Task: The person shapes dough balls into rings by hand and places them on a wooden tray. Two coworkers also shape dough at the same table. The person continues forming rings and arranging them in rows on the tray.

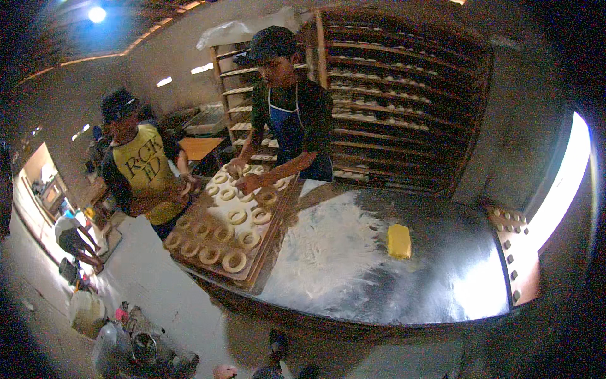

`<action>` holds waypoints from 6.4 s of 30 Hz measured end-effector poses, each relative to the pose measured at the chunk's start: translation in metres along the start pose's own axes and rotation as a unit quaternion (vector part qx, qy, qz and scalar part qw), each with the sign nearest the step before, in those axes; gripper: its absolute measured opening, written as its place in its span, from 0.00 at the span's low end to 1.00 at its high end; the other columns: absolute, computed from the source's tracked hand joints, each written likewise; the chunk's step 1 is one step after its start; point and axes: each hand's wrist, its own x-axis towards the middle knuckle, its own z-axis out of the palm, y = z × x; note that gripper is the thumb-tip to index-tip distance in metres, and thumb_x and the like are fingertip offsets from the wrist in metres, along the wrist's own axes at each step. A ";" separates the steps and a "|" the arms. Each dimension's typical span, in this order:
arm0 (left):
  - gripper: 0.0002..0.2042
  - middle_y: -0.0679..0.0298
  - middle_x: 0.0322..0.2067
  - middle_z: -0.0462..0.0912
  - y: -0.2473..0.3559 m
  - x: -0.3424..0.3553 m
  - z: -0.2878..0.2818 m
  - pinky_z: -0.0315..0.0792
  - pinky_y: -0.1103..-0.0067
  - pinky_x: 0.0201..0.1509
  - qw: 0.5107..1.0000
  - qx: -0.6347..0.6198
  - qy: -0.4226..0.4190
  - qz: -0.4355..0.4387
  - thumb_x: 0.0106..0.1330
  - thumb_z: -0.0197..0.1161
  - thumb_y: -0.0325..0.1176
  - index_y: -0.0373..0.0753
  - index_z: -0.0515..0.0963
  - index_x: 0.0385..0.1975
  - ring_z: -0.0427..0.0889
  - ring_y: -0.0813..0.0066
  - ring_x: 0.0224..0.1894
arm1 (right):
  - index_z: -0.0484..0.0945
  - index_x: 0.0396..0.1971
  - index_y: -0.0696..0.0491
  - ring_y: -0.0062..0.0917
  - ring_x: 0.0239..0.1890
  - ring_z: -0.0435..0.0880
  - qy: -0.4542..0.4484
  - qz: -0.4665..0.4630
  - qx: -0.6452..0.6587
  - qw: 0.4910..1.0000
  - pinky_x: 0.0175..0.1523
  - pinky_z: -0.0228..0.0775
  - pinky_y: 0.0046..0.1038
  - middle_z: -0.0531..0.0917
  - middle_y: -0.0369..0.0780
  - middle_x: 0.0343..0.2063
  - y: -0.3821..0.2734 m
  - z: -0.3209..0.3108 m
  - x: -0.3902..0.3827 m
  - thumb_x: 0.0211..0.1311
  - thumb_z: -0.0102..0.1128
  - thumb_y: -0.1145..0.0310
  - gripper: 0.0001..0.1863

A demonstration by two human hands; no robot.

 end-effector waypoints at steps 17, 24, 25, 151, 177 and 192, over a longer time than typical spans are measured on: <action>0.08 0.65 0.31 0.87 -0.024 -0.002 0.034 0.78 0.77 0.34 0.972 -0.010 -0.207 -0.112 0.60 0.70 0.39 0.44 0.87 0.35 0.86 0.79 0.36 | 0.77 0.39 0.54 0.24 0.28 0.79 -0.098 -0.077 -0.048 0.991 0.35 0.73 0.27 0.81 0.40 0.34 -0.037 0.029 -0.004 0.65 0.59 0.65 0.09; 0.09 0.67 0.27 0.87 -0.064 -0.019 0.054 0.77 0.78 0.34 0.918 0.288 -0.091 -0.256 0.60 0.71 0.43 0.48 0.87 0.36 0.85 0.77 0.31 | 0.77 0.40 0.54 0.25 0.29 0.80 -0.128 -0.087 -0.074 0.985 0.36 0.74 0.27 0.81 0.40 0.36 -0.042 0.033 -0.012 0.65 0.58 0.64 0.10; 0.10 0.67 0.27 0.87 -0.074 -0.019 0.045 0.77 0.78 0.34 0.930 0.217 -0.185 -0.230 0.59 0.72 0.44 0.49 0.87 0.38 0.85 0.77 0.30 | 0.77 0.40 0.54 0.25 0.29 0.80 -0.136 -0.089 -0.077 0.984 0.36 0.74 0.27 0.81 0.41 0.36 -0.042 0.035 -0.012 0.65 0.58 0.63 0.10; 0.08 0.47 0.35 0.81 0.434 0.234 -0.078 0.75 0.60 0.25 0.890 -0.025 0.048 0.452 0.73 0.52 0.34 0.37 0.73 0.42 0.82 0.47 0.24 | 0.58 0.67 0.52 0.38 0.50 0.81 -0.612 -0.292 0.536 0.503 0.51 0.74 0.33 0.78 0.47 0.52 -0.430 0.187 -0.019 0.69 0.43 0.35 0.40; 0.17 0.40 0.21 0.79 0.390 0.265 -0.186 0.73 0.50 0.28 0.947 -0.006 -0.079 0.311 0.76 0.46 0.43 0.36 0.70 0.50 0.80 0.35 0.26 | 0.56 0.70 0.54 0.25 0.42 0.79 -0.289 -0.127 0.424 0.849 0.43 0.73 0.27 0.77 0.44 0.54 -0.430 0.261 -0.096 0.70 0.46 0.47 0.36; 0.38 0.39 0.56 0.70 0.363 0.293 -0.195 0.72 0.51 0.51 0.900 0.323 -0.066 0.285 0.58 0.66 0.36 0.38 0.57 0.69 0.76 0.41 0.51 | 0.74 0.61 0.48 0.47 0.54 0.79 -0.045 -0.541 -0.341 0.768 0.60 0.71 0.44 0.74 0.56 0.58 -0.436 0.278 -0.091 0.66 0.51 0.54 0.26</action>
